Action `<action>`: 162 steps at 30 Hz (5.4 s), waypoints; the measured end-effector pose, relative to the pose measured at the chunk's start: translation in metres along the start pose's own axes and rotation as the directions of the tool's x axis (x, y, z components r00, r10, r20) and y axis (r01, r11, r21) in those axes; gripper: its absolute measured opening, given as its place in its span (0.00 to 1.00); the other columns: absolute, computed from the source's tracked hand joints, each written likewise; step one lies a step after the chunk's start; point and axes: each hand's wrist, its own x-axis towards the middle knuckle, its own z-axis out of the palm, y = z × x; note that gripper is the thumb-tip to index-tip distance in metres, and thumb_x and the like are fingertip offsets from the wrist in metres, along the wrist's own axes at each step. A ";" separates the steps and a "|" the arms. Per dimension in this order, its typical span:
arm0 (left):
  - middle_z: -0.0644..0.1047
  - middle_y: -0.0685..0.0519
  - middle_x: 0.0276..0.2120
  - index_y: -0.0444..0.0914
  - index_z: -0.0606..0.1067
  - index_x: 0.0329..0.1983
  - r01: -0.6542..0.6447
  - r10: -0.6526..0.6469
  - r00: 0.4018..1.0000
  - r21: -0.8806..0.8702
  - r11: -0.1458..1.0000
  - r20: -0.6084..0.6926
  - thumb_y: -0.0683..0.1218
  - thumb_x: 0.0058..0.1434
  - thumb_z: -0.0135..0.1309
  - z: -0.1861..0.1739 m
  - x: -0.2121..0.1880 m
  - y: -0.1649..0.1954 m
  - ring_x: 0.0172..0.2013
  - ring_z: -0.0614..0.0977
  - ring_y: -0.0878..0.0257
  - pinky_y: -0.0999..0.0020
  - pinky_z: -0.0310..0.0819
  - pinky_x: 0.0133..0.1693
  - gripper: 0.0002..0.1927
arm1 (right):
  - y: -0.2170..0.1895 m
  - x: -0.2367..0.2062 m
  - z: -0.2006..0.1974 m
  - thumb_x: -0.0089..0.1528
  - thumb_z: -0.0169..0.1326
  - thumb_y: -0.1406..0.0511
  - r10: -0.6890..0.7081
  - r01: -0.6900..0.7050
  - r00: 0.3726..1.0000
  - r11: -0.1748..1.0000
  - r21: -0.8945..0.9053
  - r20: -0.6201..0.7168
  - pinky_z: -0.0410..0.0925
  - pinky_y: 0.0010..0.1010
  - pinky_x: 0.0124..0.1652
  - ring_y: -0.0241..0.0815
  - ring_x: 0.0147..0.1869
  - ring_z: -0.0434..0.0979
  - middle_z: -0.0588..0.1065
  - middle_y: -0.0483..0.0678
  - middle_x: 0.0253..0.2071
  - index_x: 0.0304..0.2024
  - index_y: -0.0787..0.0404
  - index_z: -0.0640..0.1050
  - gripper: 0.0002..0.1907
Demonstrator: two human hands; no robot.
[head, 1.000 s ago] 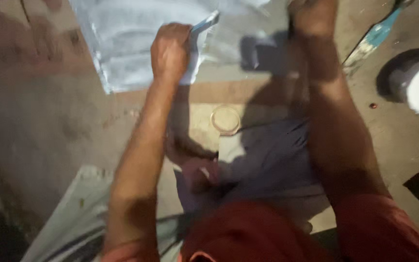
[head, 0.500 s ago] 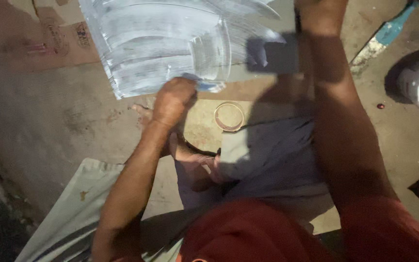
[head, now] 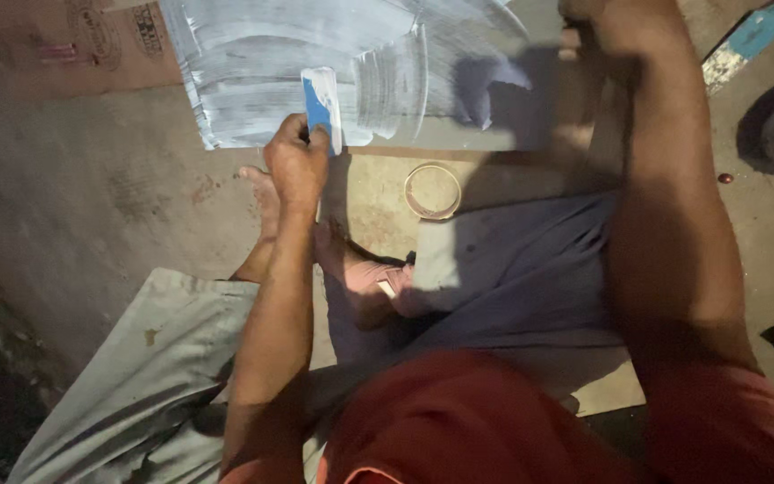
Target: The person scoops white adhesive from a container using a blue plastic spreader and applies it to a flat board on the floor. They spread the adhesive evenly across the surface in multiple passes, occasionally reloading the spreader from the container.
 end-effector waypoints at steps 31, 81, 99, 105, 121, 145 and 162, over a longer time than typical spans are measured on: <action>0.81 0.47 0.35 0.39 0.81 0.41 -0.294 0.311 0.937 -0.122 0.948 0.159 0.45 0.62 0.59 0.036 -0.090 0.149 0.35 0.84 0.50 0.55 0.79 0.39 0.07 | -0.034 -0.041 0.030 0.71 0.47 0.75 -0.068 -0.122 0.908 0.901 0.415 0.414 0.69 0.26 0.31 0.33 0.29 0.76 0.74 0.46 0.32 0.52 0.69 0.72 0.08; 0.80 0.46 0.36 0.33 0.81 0.43 -0.358 0.374 0.926 -0.198 0.912 0.049 0.38 0.61 0.61 -0.010 -0.043 0.204 0.37 0.82 0.54 0.62 0.77 0.40 0.08 | 0.013 -0.007 0.027 0.69 0.57 0.62 -0.157 -0.173 0.887 0.760 0.627 0.435 0.76 0.37 0.41 0.41 0.44 0.79 0.77 0.51 0.48 0.71 0.67 0.67 0.30; 0.81 0.48 0.45 0.33 0.81 0.42 -0.685 0.696 0.717 -0.191 0.703 -0.013 0.34 0.61 0.62 -0.012 -0.059 0.175 0.47 0.84 0.53 0.58 0.80 0.50 0.07 | -0.020 -0.019 0.029 0.69 0.55 0.59 -0.262 0.003 0.884 0.832 0.555 0.387 0.74 0.32 0.41 0.39 0.50 0.79 0.77 0.45 0.54 0.68 0.60 0.71 0.26; 0.80 0.49 0.47 0.34 0.80 0.37 -0.733 0.744 0.663 -0.133 0.667 0.077 0.36 0.57 0.64 0.028 -0.067 0.172 0.50 0.81 0.52 0.59 0.80 0.52 0.06 | -0.023 -0.015 0.030 0.69 0.51 0.60 -0.189 0.026 0.917 0.907 0.421 0.350 0.74 0.28 0.37 0.35 0.43 0.78 0.78 0.43 0.46 0.65 0.60 0.73 0.23; 0.81 0.46 0.49 0.34 0.79 0.42 -0.579 0.594 0.800 -0.157 0.800 0.080 0.35 0.60 0.57 -0.013 -0.058 0.162 0.51 0.83 0.49 0.55 0.77 0.56 0.08 | -0.029 -0.014 0.032 0.71 0.47 0.64 -0.194 0.097 0.926 0.951 0.293 0.323 0.74 0.33 0.36 0.38 0.38 0.75 0.73 0.47 0.39 0.55 0.65 0.75 0.15; 0.82 0.50 0.48 0.33 0.82 0.41 -0.719 0.722 0.687 -0.068 0.691 0.076 0.38 0.64 0.62 -0.005 -0.063 0.150 0.49 0.83 0.57 0.62 0.80 0.53 0.03 | -0.058 -0.036 0.040 0.69 0.45 0.69 -0.304 0.127 0.912 0.847 0.516 0.276 0.71 0.30 0.44 0.36 0.46 0.76 0.76 0.46 0.45 0.55 0.65 0.76 0.15; 0.83 0.44 0.45 0.34 0.81 0.47 -0.209 0.212 0.977 -0.285 0.936 -0.020 0.40 0.63 0.61 -0.012 -0.030 0.128 0.47 0.84 0.53 0.62 0.77 0.50 0.10 | -0.051 -0.024 0.039 0.63 0.51 0.62 -0.088 0.019 0.979 0.937 0.350 0.184 0.71 0.34 0.48 0.43 0.49 0.77 0.77 0.50 0.48 0.59 0.61 0.74 0.22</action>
